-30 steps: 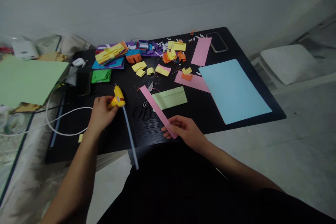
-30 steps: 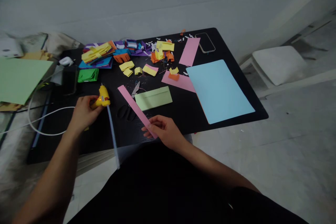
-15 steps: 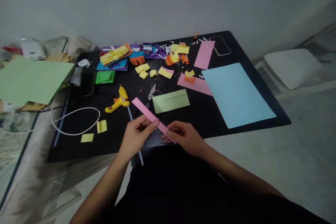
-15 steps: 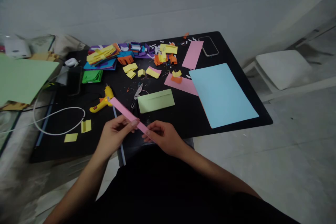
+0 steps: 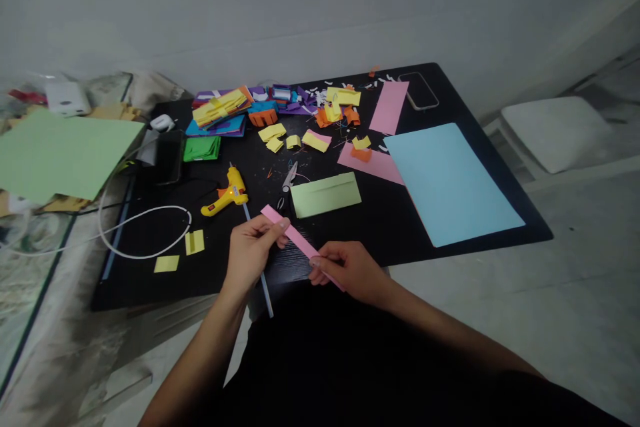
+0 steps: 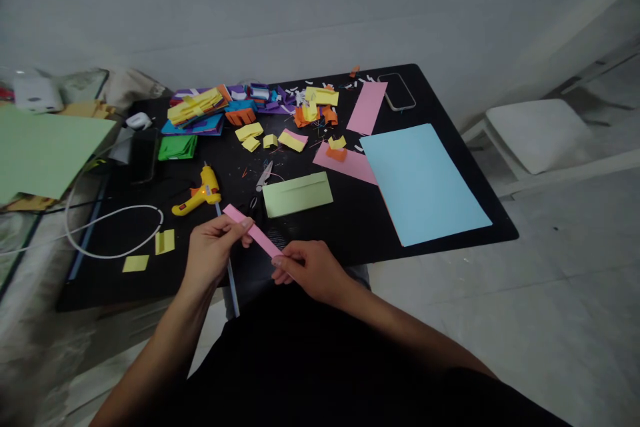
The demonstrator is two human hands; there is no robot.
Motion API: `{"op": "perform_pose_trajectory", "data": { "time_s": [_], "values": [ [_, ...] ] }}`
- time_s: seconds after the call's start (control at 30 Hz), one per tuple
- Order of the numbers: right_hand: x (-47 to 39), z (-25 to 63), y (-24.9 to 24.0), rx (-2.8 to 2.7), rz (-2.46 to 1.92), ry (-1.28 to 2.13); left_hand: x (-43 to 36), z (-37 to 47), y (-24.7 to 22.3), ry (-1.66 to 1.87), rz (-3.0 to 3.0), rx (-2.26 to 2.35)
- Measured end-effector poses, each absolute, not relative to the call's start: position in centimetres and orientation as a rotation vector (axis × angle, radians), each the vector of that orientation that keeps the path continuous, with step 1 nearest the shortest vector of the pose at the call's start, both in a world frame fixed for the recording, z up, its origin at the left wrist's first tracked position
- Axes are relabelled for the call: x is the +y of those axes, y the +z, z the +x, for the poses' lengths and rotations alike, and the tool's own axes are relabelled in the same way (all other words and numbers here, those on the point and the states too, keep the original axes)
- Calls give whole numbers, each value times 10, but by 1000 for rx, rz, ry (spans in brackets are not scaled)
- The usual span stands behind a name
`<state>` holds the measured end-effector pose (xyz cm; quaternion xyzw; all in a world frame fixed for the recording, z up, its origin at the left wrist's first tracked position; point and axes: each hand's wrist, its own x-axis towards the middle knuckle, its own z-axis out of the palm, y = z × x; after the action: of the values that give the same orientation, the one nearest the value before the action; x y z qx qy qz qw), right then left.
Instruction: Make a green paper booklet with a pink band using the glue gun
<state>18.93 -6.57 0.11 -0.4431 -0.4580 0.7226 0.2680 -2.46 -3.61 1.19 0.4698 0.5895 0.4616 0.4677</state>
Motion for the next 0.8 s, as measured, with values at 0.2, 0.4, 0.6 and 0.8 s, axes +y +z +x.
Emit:
{"op": "perform_pose_trajectory", "data": {
  "time_s": [0.2,0.4,0.6,0.8],
  "values": [
    [-60,181,1,-1273,-1192,1922,-43,-8,11,1117,1205,1499],
    [-48,171,-2,-1175,-1129,1903,-52,5,4,1148,1263,1542],
    [-47,170,-2,-1120,-1098,1934,-50,0,9,1230,1511,1535],
    [-46,172,-3,-1164,-1090,1937,-49,2,7,1071,1182,1393]
  ]
}}
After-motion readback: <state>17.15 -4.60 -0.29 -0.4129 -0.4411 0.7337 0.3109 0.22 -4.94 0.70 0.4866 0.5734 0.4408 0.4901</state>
